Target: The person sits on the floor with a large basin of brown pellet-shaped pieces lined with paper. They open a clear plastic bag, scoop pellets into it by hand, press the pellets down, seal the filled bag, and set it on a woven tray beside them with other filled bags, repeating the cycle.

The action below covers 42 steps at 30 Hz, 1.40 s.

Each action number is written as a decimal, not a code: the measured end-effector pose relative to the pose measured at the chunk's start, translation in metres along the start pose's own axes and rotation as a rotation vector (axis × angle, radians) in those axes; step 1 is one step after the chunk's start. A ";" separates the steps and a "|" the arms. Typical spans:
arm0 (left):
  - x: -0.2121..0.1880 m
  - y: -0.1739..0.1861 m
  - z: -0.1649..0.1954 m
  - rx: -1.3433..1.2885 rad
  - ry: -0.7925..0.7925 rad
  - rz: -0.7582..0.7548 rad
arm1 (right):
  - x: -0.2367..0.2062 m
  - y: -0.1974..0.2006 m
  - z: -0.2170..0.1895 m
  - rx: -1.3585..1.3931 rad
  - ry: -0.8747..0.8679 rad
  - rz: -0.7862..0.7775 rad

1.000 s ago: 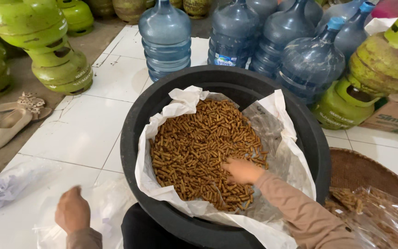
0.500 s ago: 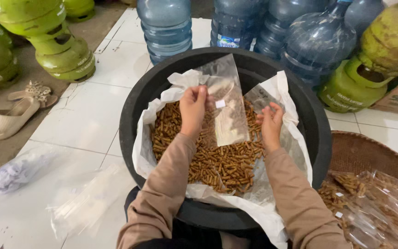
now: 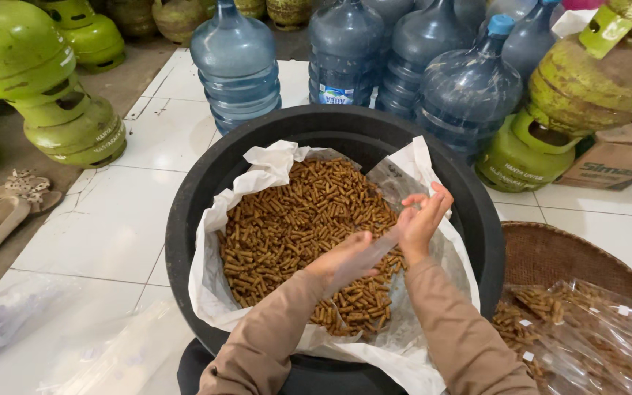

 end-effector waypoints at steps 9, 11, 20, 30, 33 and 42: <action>-0.063 0.015 0.093 0.188 -0.318 -0.030 | 0.026 0.027 0.018 -0.141 -0.301 0.344; -0.061 0.015 0.093 0.237 -0.315 0.026 | 0.024 0.023 0.013 -0.155 -0.302 0.346; -0.031 0.046 0.066 0.396 -0.419 0.481 | 0.024 0.019 0.010 -0.497 0.039 0.246; -0.050 0.091 0.074 0.014 -0.569 0.936 | -0.033 -0.033 0.000 -0.739 0.402 -0.394; -0.051 0.098 0.074 -0.332 -0.648 0.889 | -0.079 -0.065 -0.007 -0.784 0.724 -0.792; -0.035 0.086 0.065 -0.272 -0.811 0.764 | -0.122 -0.088 -0.005 -0.913 0.629 -1.029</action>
Point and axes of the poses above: each hand's wrist, its own x-axis towards the middle knuckle, its own y-axis out of the back of the hand, z = x × y, the point moved 3 cm from there along x, towards the middle knuckle, and after that the axes turned 4 degrees about x, right-handed, at the moved point
